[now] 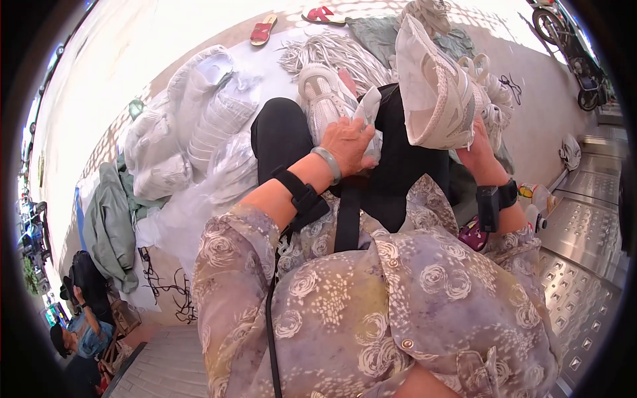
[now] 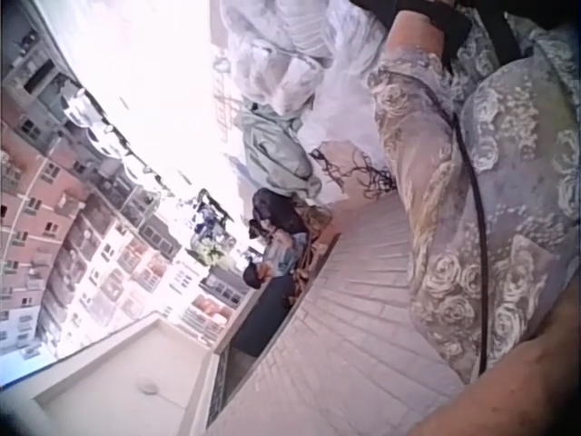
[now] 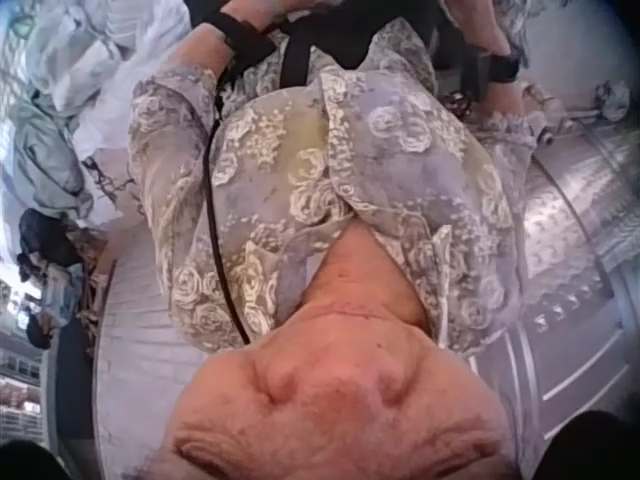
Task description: Insert laces into a white sneaker.
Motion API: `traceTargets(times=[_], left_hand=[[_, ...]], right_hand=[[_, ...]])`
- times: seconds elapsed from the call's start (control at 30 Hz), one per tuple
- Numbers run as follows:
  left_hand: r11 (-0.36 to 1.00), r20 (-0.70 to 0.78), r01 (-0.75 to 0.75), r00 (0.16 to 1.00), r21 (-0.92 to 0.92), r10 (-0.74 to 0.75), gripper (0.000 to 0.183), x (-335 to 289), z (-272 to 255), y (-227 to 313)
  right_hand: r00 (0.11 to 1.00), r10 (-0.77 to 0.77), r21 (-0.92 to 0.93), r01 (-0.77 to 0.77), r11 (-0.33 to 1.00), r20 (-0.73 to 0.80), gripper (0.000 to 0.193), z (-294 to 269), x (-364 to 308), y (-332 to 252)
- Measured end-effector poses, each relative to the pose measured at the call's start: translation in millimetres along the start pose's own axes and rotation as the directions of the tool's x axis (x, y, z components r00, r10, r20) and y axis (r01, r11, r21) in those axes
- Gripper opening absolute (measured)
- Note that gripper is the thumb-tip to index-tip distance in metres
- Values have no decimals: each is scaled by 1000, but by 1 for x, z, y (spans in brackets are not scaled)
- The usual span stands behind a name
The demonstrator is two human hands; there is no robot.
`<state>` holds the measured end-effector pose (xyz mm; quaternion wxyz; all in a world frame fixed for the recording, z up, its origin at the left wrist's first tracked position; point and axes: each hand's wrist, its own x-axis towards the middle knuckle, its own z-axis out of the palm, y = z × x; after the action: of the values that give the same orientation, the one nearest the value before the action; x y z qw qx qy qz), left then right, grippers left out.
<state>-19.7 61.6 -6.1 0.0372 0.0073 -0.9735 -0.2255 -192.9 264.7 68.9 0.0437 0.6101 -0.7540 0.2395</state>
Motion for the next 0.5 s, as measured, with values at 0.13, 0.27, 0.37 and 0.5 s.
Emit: traceTargets(times=[0.13, 0.27, 0.37, 0.5], left_hand=[[973, 141, -152, 982, 172, 128, 55, 13, 7, 9], [860, 333, -329, 921, 390, 201, 57, 21, 17, 15], [695, 400, -427, 891, 579, 214, 58, 17, 43, 10], [632, 423, -383, 901, 673, 96, 53, 17, 52, 16]], right_hand=[[996, 88, 96, -84, 992, -32, 26, 8, -18, 5], [643, 682, 909, -410, -77, 348, 27, 18, -3, -18], [611, 689, 888, -449, -103, 389, 26, 16, -9, -14], [563, 733, 885, -452, -113, 381, 27, 17, -24, -17]])
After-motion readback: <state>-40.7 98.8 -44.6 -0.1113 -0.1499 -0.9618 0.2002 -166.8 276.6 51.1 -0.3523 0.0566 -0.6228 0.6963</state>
